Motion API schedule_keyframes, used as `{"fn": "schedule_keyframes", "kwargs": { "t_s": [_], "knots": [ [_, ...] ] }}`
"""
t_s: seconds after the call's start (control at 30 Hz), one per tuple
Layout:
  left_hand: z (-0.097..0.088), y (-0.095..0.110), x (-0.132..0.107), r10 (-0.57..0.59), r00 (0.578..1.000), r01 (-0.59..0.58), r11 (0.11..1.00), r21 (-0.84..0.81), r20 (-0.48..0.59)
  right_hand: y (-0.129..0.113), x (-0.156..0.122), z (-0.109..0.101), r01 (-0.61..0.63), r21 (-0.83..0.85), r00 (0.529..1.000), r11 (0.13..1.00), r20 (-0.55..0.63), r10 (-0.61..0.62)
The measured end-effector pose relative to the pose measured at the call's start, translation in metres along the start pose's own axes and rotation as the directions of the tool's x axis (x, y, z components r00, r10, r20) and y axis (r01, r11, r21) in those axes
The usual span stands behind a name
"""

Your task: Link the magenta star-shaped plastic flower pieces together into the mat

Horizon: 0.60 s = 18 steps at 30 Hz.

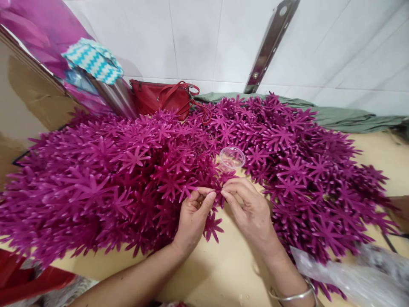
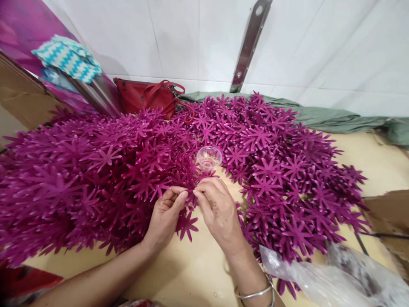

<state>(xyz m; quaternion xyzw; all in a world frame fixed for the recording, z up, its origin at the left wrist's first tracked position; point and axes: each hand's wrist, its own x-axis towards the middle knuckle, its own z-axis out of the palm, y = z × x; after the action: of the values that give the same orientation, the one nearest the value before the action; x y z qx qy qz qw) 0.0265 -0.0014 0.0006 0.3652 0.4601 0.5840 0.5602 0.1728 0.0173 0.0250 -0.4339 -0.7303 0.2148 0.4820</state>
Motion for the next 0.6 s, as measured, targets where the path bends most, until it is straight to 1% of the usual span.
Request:
{"fn": "schedule_keyframes", "kwargs": {
  "t_s": [0.13, 0.2, 0.27, 0.33, 0.4, 0.43, 0.47, 0.5, 0.6],
  "knots": [
    [0.001, 0.001, -0.001, -0.001, 1.000, 0.001, 1.000, -0.006, -0.009, -0.001, 0.001, -0.002, -0.116, 0.111, 0.993, 0.987, -0.004, 0.117],
    [0.000, -0.002, -0.001, 0.014, 0.999, -0.014, 1.000, -0.006, -0.029, 0.003, 0.000, -0.003, -0.190, 0.170, 0.980, 0.967, -0.031, 0.198],
    [-0.001, -0.007, 0.000, 0.015, 0.998, -0.017, 0.999, -0.031, -0.063, 0.010, -0.003, -0.003, -0.284, 0.256, 0.946, 0.924, -0.083, 0.314],
    [-0.002, -0.011, 0.001, -0.007, 0.995, -0.002, 0.996, -0.090, -0.099, 0.017, -0.005, -0.004, -0.384, 0.359, 0.889, 0.851, -0.104, 0.446],
    [-0.002, -0.012, 0.002, -0.041, 0.992, 0.020, 0.985, -0.169, -0.120, 0.020, -0.006, -0.004, -0.434, 0.433, 0.843, 0.790, -0.114, 0.526],
    [-0.002, -0.012, 0.002, -0.057, 0.991, 0.031, 0.978, -0.207, -0.120, 0.020, -0.006, -0.004, -0.435, 0.440, 0.837, 0.786, -0.125, 0.533],
    [-0.002, -0.012, 0.002, -0.071, 0.991, 0.043, 0.970, -0.237, -0.111, 0.018, -0.005, -0.004, -0.420, 0.426, 0.845, 0.802, -0.137, 0.516],
    [-0.001, -0.010, 0.002, -0.082, 0.992, 0.054, 0.965, -0.257, -0.099, 0.015, -0.004, -0.004, -0.387, 0.396, 0.864, 0.833, -0.159, 0.477],
    [0.000, -0.006, 0.001, -0.077, 0.995, 0.059, 0.966, -0.251, -0.063, 0.005, -0.001, -0.002, -0.220, 0.215, 0.944, 0.951, -0.200, 0.264]
  ]
}}
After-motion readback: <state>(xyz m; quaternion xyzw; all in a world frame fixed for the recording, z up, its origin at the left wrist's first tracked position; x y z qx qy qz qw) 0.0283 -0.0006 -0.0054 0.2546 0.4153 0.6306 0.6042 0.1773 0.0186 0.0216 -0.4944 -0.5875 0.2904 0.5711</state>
